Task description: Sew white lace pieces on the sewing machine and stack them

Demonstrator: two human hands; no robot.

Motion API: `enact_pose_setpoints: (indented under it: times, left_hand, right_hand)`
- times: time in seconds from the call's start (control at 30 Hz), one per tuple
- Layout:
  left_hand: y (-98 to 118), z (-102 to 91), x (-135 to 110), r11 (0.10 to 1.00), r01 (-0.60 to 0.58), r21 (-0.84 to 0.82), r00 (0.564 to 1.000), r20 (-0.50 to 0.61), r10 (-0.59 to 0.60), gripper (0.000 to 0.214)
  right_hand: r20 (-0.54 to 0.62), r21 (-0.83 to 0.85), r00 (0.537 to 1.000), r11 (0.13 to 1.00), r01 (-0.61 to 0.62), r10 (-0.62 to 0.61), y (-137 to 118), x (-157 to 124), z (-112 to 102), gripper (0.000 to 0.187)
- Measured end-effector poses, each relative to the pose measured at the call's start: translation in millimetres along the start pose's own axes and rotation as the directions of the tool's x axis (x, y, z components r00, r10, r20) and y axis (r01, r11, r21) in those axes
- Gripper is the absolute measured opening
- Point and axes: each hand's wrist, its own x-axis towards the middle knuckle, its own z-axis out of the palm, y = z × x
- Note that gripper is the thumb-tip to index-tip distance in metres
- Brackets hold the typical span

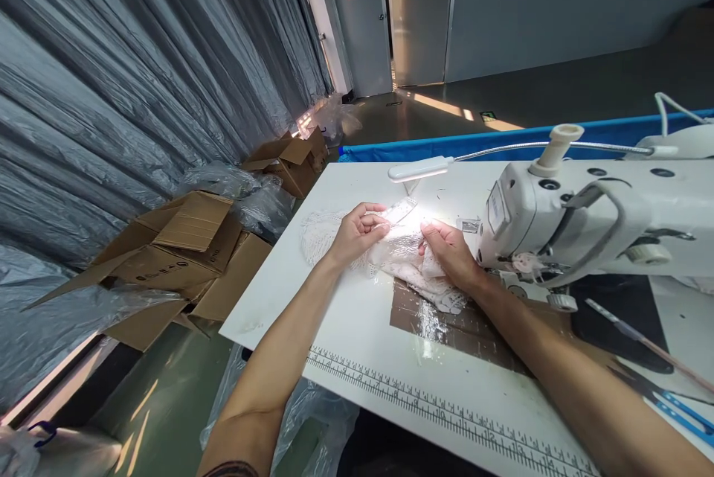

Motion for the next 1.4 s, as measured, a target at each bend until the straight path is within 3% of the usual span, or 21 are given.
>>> enact_pose_setpoints:
  times: [0.13,0.33,0.6,0.87,1.2,1.4]
  left_hand:
    - [-1.0,2.2,-0.1,0.999,0.036,0.002,0.999,0.003,-0.036,0.046]
    - [-4.7,9.1,-0.1,0.998,0.057,0.015,0.994,-0.094,-0.055,0.043]
    - [-4.2,6.6,0.7,0.997,0.077,-0.025,0.992,-0.102,-0.079,0.038]
    - [-2.9,4.1,-0.4,0.993,0.115,-0.005,0.991,-0.061,-0.116,0.045]
    - [-0.7,0.5,0.8,0.988,0.15,0.042,0.989,-0.014,-0.149,0.048]
    - [-2.7,3.5,-0.5,0.985,0.107,0.139,0.994,0.018,-0.11,0.056]
  right_hand:
    - [0.027,-0.013,1.0,1.0,0.015,-0.014,0.1,-0.9,-0.2,0.045]
    - [0.061,-0.039,0.997,0.998,0.057,-0.054,3.2,-2.4,-0.3,0.042]
    - [0.057,-0.002,0.995,0.996,0.087,-0.087,8.7,-1.3,-6.4,0.036]
    - [0.105,-0.019,0.993,0.998,0.052,-0.049,0.0,-2.2,-3.0,0.021]
    - [0.072,0.0,0.997,1.0,0.025,-0.025,0.6,0.4,-1.5,0.021]
    - [0.091,-0.024,0.995,0.998,0.051,-0.049,1.3,-0.8,-0.9,0.023]
